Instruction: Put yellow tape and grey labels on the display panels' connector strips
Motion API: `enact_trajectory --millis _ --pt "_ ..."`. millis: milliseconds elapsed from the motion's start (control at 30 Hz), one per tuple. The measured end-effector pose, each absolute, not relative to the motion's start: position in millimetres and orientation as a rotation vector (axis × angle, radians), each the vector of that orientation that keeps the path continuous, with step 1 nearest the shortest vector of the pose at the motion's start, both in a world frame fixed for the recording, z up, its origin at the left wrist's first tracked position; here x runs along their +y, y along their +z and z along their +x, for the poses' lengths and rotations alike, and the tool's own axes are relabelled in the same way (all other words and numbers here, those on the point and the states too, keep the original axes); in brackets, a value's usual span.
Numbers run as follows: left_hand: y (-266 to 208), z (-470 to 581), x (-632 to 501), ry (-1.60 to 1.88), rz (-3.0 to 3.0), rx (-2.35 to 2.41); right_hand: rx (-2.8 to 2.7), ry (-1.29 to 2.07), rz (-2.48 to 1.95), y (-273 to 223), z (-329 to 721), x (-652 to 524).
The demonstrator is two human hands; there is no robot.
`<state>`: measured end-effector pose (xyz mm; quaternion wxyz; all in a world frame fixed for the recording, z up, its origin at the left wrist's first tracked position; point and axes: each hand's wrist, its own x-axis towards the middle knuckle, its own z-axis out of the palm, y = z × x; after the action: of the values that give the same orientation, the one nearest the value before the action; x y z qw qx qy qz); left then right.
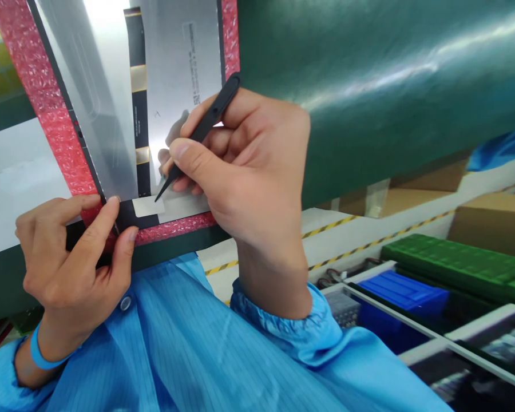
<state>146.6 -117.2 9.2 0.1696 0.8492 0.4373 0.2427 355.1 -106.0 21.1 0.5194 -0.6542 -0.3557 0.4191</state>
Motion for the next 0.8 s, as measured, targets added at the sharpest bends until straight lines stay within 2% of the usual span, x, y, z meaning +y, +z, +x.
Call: enact_trajectory --millis 800 --pt "9.3 148.1 -117.2 0.693 2.434 1.242 -0.902 0.986 -1.579 19.9 355.3 -103.8"
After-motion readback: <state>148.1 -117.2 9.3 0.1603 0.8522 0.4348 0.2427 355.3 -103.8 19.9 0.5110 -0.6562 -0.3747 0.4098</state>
